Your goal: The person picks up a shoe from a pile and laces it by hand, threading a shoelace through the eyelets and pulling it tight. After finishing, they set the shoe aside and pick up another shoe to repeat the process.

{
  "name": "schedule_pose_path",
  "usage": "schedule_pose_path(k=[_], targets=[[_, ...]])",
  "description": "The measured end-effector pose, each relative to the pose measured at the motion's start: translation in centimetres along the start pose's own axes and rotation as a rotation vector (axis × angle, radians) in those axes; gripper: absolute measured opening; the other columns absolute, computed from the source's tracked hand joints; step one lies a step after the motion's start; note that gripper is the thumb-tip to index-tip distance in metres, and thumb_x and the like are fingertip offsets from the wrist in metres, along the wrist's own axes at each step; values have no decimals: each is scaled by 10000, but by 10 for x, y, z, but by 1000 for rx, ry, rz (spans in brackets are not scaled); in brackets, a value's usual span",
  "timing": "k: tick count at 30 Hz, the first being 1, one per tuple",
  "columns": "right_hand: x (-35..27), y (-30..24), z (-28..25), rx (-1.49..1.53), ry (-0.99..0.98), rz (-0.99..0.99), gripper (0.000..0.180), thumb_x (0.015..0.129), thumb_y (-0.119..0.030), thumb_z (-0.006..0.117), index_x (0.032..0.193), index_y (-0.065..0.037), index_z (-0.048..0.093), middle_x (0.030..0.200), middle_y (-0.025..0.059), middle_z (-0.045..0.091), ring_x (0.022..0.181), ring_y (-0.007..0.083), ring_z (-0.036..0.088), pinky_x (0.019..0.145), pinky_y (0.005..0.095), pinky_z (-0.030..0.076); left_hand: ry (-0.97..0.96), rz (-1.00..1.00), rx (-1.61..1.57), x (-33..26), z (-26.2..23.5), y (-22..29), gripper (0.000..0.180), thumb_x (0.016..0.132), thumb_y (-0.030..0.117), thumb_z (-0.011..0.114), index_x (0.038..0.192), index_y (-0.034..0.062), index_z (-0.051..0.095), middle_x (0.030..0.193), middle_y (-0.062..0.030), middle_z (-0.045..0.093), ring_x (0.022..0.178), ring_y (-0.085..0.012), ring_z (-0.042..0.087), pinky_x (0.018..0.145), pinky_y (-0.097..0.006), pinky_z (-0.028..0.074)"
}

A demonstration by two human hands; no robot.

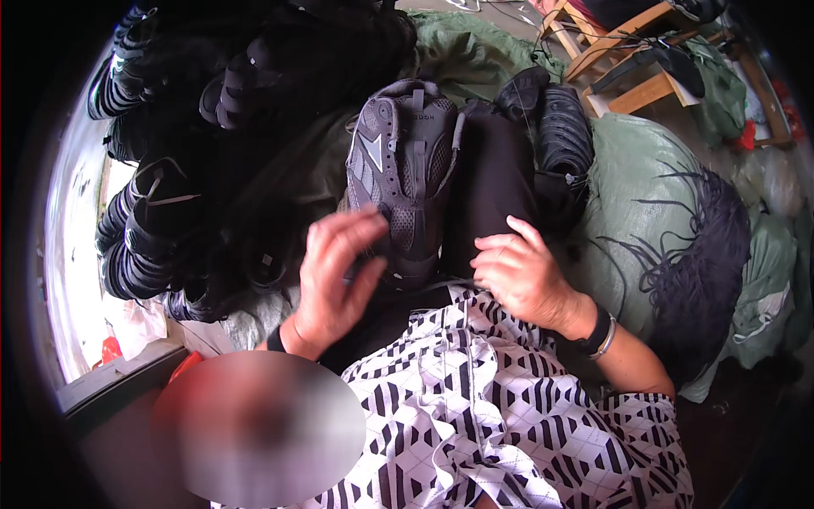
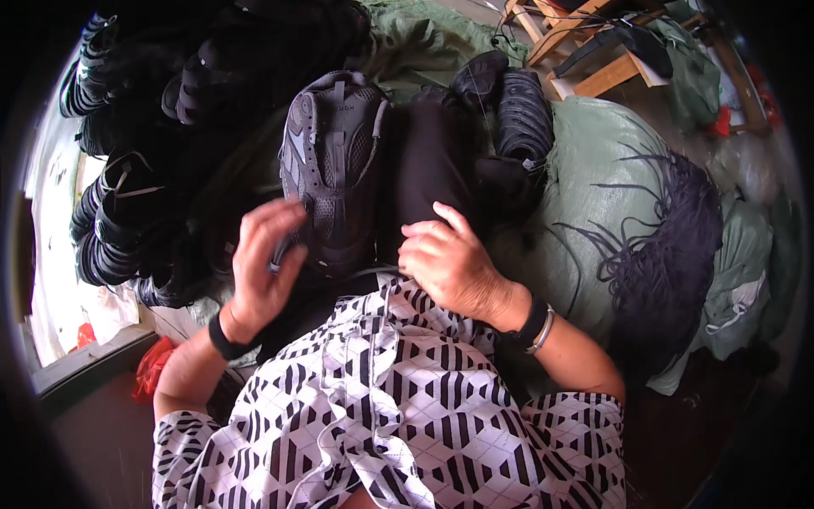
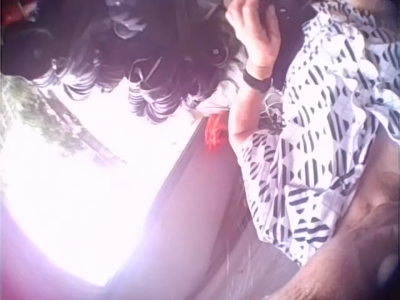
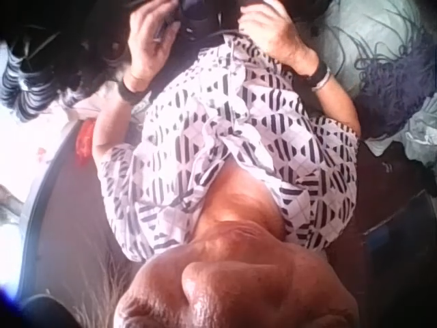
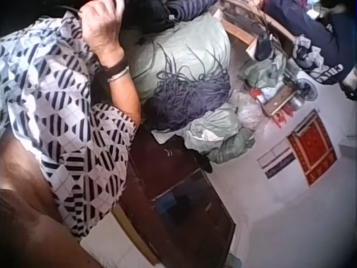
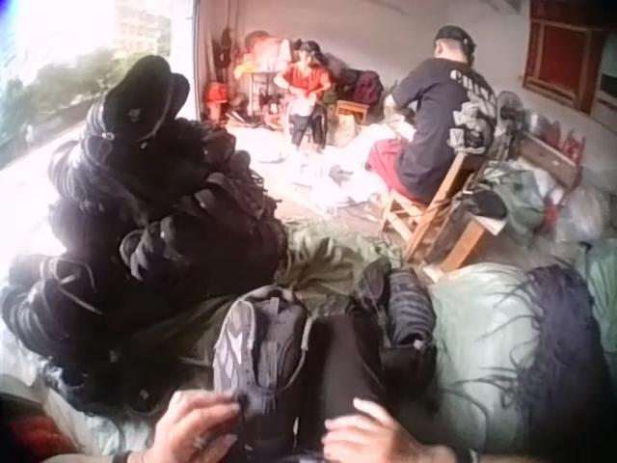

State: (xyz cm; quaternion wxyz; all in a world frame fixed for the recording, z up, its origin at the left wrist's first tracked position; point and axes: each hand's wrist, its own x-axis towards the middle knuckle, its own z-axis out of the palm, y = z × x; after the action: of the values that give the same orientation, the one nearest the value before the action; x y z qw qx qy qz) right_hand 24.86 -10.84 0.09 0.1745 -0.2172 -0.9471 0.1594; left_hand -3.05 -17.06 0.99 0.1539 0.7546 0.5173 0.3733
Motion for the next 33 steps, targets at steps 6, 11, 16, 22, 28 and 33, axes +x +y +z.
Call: schedule_pose_path(k=[6, 11, 16, 22, 28, 33], targets=[[23, -27, -22, 318, 27, 186, 81, 748, -57, 682, 809, -44, 631, 741, 82, 608, 646, 255, 619, 574, 324, 494, -271, 66, -4, 23, 4, 48, 457, 716, 133, 718, 1137, 10, 589, 941, -78, 633, 814, -256, 592, 718, -357, 484], [32, -45, -55, 782, -25, 406, 60, 815, -7, 639, 868, -3, 613, 742, 50, 641, 661, 78, 614, 579, 227, 467, -392, 69, -256, 12, 7, 46, 264, 774, 191, 695, 1009, 78, 654, 831, -64, 610, 815, -225, 588, 708, -339, 481], [30, -65, -74, 1163, -42, 428, 175, 839, 64, 567, 1011, 42, 584, 829, 86, 660, 653, 91, 633, 590, 218, 494, -175, 113, -580, 13, 4, 52, 182, 823, 190, 672, 932, 46, 656, 798, -92, 626, 764, -262, 608, 712, -363, 486], [18, -27, -90, 1358, 364, 578, 241, 813, -99, 643, 975, 42, 533, 684, 55, 570, 493, 102, 561, 450, 190, 452, -265, -99, -665, 12, -32, 36, 168, 880, 148, 635, 918, -14, 653, 795, -88, 640, 721, -188, 615, 658, -287, 480], [-23, 23, -96, 1184, 365, 734, 190, 849, -89, 635, 977, 25, 554, 655, 9, 543, 429, 41, 465, 379, 144, 307, -238, -598, -507, -5, -101, 9, 172, 904, 165, 607, 873, 4, 661, 755, 6, 655, 596, -18, 479, 543, -187, 398], [-62, 75, -97, 1209, 635, 971, 175, 915, -110, 550, 1084, -64, 551, 611, -15, 507, 411, 0, 318, 391, 144, 236, -228, -680, -322, -26, -125, -17, 181, 899, 151, 593, 857, -12, 658, 696, 2, 609, 599, -40, 483, 548, -202, 404]])
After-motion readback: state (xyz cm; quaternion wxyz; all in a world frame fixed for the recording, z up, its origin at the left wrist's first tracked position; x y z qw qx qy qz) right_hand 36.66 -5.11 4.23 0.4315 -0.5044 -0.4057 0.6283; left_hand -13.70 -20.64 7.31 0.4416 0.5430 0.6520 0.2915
